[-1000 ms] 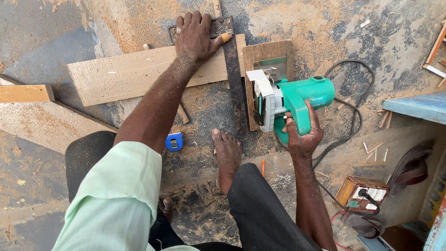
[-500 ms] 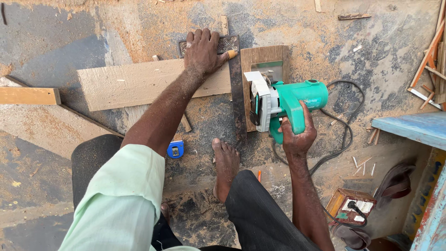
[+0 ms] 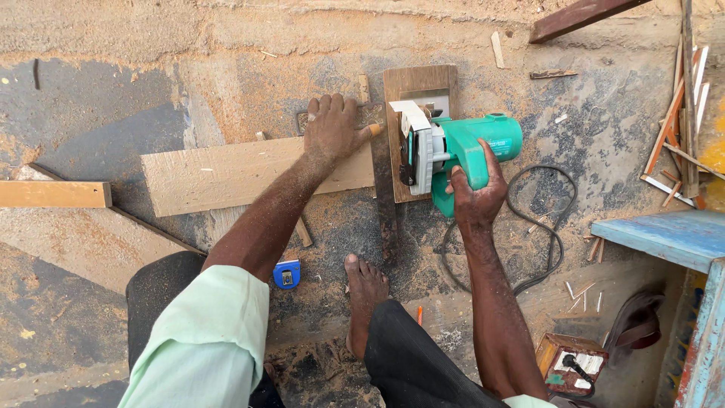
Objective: The person sits on the floor of a workshop and works on flat wood pieces. They measure a board with a tape measure, mark it with a pencil, cut it with a jigsaw, check pieces against a try square, and sand or smooth the cut pieces by hand, arranging the cut pieces on the floor.
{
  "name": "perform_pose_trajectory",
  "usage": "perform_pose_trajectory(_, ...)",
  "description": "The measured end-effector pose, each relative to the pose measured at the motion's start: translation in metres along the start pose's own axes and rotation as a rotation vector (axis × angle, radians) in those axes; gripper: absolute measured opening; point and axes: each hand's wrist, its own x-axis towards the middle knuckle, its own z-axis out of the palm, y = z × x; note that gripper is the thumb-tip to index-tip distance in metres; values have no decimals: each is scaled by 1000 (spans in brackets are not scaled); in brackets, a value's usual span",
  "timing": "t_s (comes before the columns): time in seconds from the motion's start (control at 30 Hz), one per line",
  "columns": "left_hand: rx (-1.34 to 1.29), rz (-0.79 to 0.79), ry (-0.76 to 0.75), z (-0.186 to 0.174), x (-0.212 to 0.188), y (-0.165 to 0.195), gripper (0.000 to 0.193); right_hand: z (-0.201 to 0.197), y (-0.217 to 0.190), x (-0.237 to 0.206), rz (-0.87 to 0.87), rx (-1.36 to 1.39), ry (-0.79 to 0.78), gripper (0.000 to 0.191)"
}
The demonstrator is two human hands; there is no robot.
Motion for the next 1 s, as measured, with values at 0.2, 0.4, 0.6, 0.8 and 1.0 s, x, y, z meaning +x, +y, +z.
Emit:
perform_pose_trajectory(0.2,-5,1,-37,-8,2,0,85,28,-26,59,7,5,-26,60)
perform_pose_trajectory(0.4,13,1,-6,-14,-4,2,81,-9,-23,56,82,351,138,61)
perform_pose_trajectory(0.6,-56,8,15,-20,-5,9,78,-127,46,38,455,866,272,38)
perform_pose_trajectory(0.8,15,-123,-101,-69,-35,-42,76,-187,120,28,743,1309,470,34)
perform_pose_trajectory(1.0,200,-366,-129,-112,-200,-139,75,-211,137,37,948,1429,383,45)
